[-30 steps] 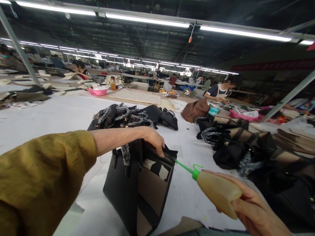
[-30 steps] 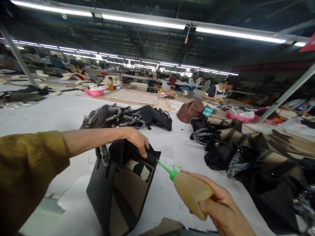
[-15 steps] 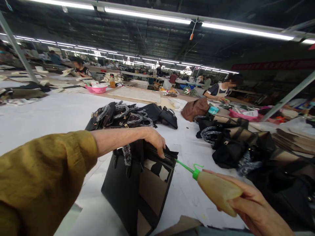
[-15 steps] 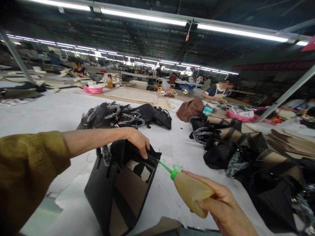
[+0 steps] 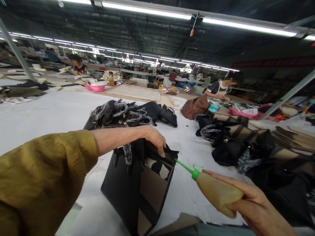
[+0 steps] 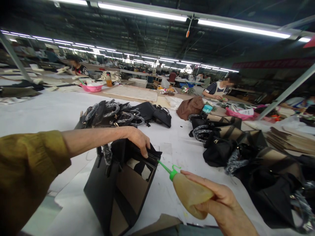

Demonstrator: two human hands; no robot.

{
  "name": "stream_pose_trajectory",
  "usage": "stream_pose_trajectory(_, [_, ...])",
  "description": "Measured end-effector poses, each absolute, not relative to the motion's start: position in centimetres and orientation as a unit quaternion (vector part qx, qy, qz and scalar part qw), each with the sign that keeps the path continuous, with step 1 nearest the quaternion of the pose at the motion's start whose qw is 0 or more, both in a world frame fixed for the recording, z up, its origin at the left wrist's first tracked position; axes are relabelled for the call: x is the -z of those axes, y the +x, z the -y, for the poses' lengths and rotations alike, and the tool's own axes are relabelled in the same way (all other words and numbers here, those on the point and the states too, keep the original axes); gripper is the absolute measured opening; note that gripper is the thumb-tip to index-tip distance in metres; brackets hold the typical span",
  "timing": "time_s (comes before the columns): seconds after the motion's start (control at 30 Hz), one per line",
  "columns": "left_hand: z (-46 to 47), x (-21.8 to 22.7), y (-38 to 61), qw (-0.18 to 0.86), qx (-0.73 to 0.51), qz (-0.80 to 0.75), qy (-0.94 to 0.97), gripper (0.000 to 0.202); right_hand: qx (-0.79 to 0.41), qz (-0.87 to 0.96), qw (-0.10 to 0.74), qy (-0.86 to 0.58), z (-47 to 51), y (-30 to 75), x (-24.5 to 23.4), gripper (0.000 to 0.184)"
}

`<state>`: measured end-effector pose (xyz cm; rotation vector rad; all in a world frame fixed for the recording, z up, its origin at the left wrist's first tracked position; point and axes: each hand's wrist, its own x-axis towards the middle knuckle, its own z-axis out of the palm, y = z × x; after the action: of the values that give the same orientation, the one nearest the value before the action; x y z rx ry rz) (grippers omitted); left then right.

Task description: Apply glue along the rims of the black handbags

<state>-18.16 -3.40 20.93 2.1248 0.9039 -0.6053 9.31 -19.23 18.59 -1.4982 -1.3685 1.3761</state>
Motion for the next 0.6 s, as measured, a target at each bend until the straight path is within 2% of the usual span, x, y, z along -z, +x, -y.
stream_pose_trajectory(0.17, [3.5,-20.8,-18.1,0.358,0.218,-0.386,0.822,0.05,-0.561,0.516,0.344,-0.549,19.2,9.5,-18.1,0.046])
stream_pose_trajectory(0.37, [3.9,-20.9,-17.5,0.399,0.24,-0.38,0.799,0.046,-0.679,0.318,0.451,-0.484,19.9,8.5,-16.1,0.034])
stream_pose_trajectory(0.5, [3.7,-20.6,-17.3,0.405,0.243,-0.379,0.796,0.046,-0.711,0.241,0.463,-0.471,20.0,8.5,-14.9,0.027])
stream_pose_trajectory(0.6, [3.5,-20.3,-17.1,0.394,0.246,-0.382,0.799,0.047,-0.729,0.215,0.462,-0.456,20.2,8.7,-14.8,0.034])
